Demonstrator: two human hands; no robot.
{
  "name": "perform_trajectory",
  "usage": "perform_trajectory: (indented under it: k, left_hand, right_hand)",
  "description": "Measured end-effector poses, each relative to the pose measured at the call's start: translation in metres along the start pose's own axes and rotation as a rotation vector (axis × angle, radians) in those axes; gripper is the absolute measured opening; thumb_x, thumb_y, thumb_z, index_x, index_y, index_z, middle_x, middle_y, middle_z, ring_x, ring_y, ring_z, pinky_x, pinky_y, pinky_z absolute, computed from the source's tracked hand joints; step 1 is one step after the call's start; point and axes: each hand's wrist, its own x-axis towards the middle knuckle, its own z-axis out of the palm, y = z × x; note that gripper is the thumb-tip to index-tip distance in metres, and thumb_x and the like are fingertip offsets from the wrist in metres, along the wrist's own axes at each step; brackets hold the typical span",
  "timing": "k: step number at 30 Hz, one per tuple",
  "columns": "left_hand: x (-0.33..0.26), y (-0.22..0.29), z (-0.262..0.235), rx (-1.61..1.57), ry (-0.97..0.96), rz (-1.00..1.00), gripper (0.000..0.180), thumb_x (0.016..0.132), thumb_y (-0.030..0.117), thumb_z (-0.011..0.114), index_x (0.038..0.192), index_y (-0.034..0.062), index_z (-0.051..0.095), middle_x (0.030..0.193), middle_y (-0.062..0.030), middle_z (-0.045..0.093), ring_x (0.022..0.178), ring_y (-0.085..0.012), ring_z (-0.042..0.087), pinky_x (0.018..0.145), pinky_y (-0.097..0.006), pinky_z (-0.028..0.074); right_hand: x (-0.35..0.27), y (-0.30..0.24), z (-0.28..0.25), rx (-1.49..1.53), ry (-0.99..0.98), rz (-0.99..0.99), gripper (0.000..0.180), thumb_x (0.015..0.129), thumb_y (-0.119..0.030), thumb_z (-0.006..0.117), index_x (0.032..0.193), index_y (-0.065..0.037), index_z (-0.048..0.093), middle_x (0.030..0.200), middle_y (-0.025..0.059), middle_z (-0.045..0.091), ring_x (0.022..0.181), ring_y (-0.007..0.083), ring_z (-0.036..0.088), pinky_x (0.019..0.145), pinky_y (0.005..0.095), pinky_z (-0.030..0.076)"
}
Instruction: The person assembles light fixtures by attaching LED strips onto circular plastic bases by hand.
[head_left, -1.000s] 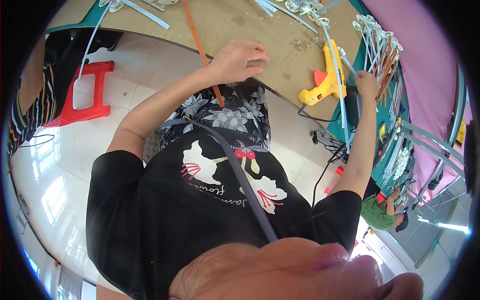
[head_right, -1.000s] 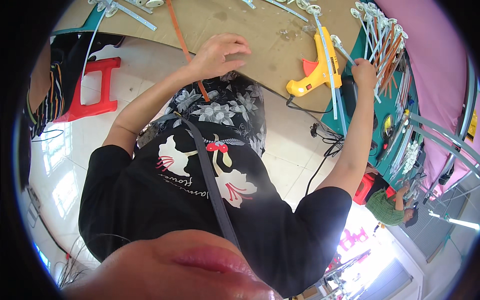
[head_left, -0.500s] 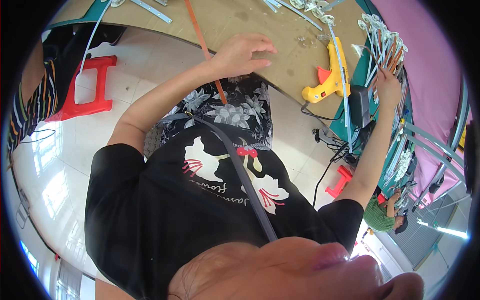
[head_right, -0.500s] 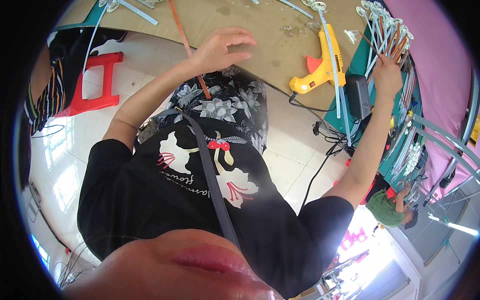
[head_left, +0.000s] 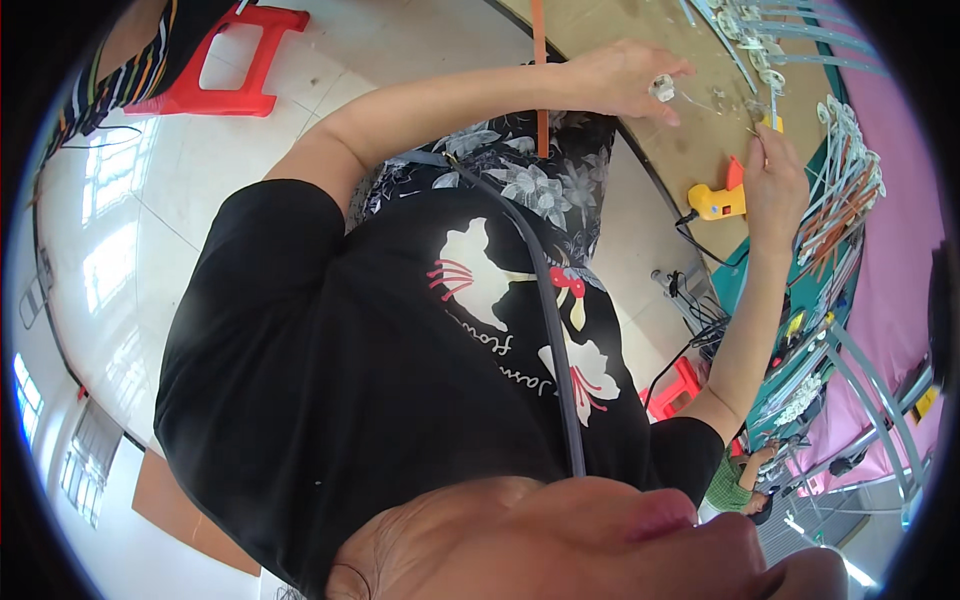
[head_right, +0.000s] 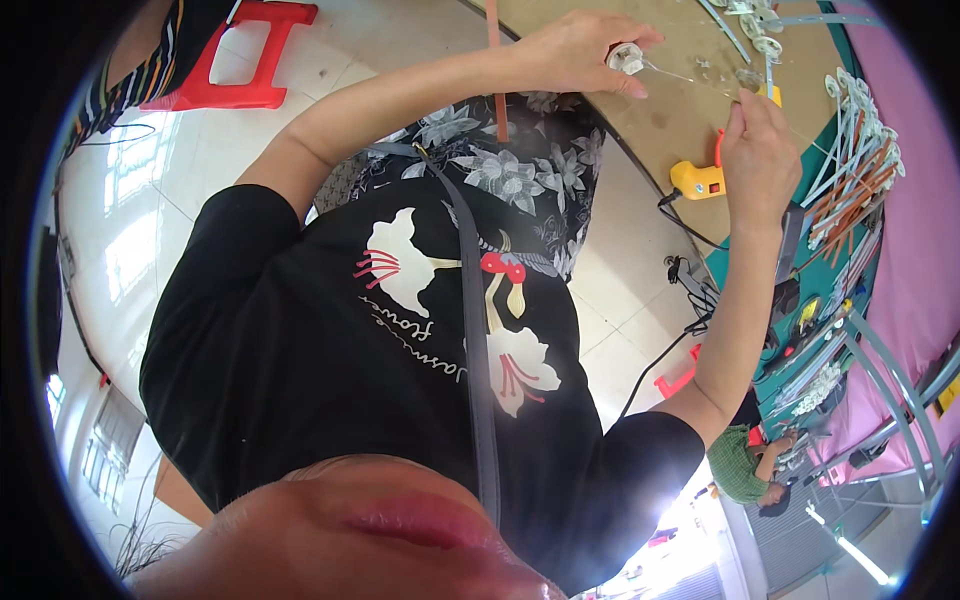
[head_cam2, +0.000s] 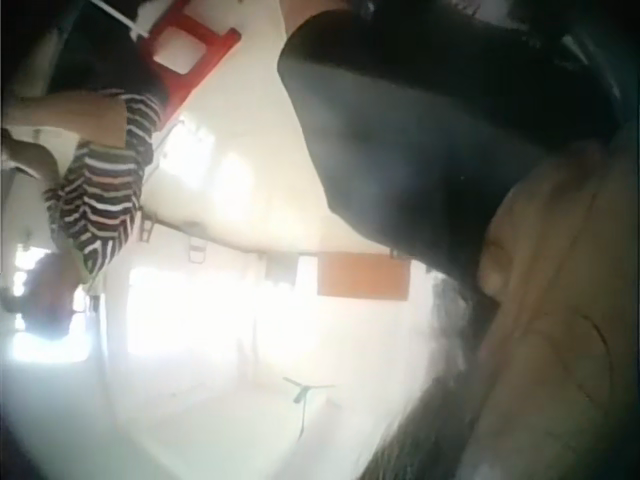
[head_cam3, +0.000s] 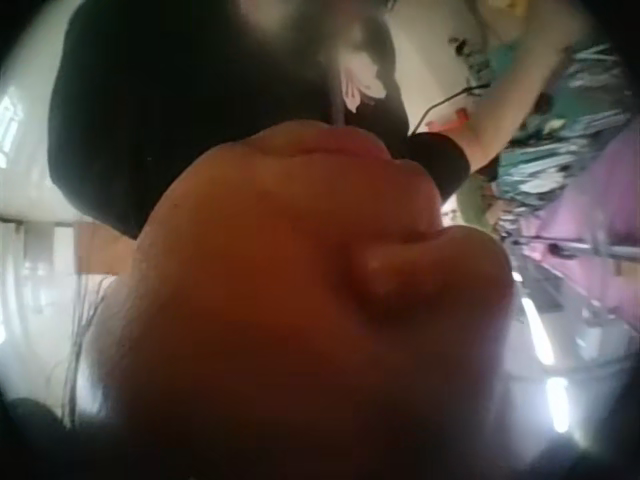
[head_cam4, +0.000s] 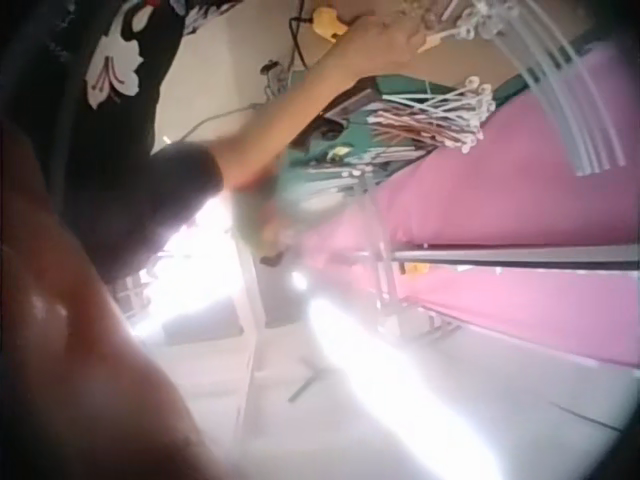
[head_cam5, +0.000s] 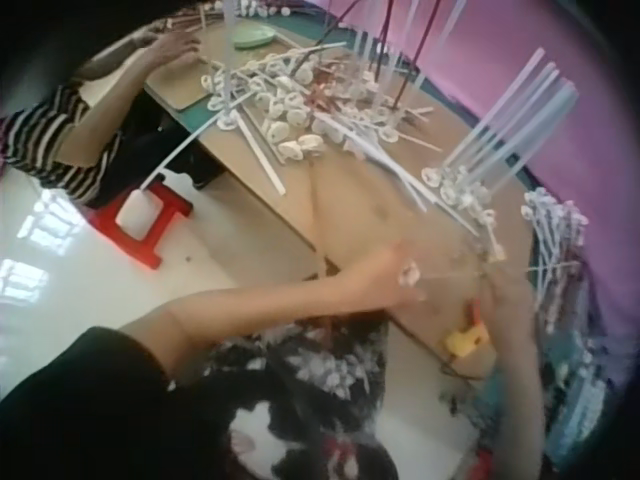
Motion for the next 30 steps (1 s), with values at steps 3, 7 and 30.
perform_trajectory:
  k: [3,7,30]
  left_hand:
    - [-0.004,-0.008,-0.003,0.019,-0.050,-0.028,0.042,0.067,0.024,0.066,0.102,0.0040,0.055,0.095,-0.0118,0.056,0.086,-0.0268,0.055,0.075,-0.036,0.044]
    - [-0.008,-0.011,-0.007,0.019,-0.098,-0.026,0.036,0.067,0.020,0.066,0.097,0.0033,0.057,0.093,-0.0112,0.056,0.086,-0.0256,0.055,0.075,-0.035,0.044]
    - [-0.005,-0.008,-0.006,0.147,0.009,0.105,0.027,0.069,0.021,0.064,0.093,0.0089,0.062,0.092,-0.0084,0.059,0.089,-0.0224,0.056,0.073,-0.034,0.045]
  right_hand:
    - [0.000,-0.013,0.008,0.147,0.051,0.057,0.019,0.076,-0.014,0.058,0.093,-0.006,0.061,0.092,0.0091,0.061,0.079,0.0227,0.060,0.069,0.0301,0.047]
    - [-0.002,-0.018,0.023,0.467,0.207,0.090,0.019,0.073,-0.005,0.062,0.091,0.000,0.061,0.094,0.0103,0.061,0.085,0.0167,0.059,0.076,0.0272,0.045]
    - [0.010,-0.057,0.015,0.777,0.434,0.230,0.034,0.072,0.008,0.057,0.106,0.004,0.052,0.102,0.0121,0.058,0.072,0.0138,0.060,0.066,0.0224,0.048]
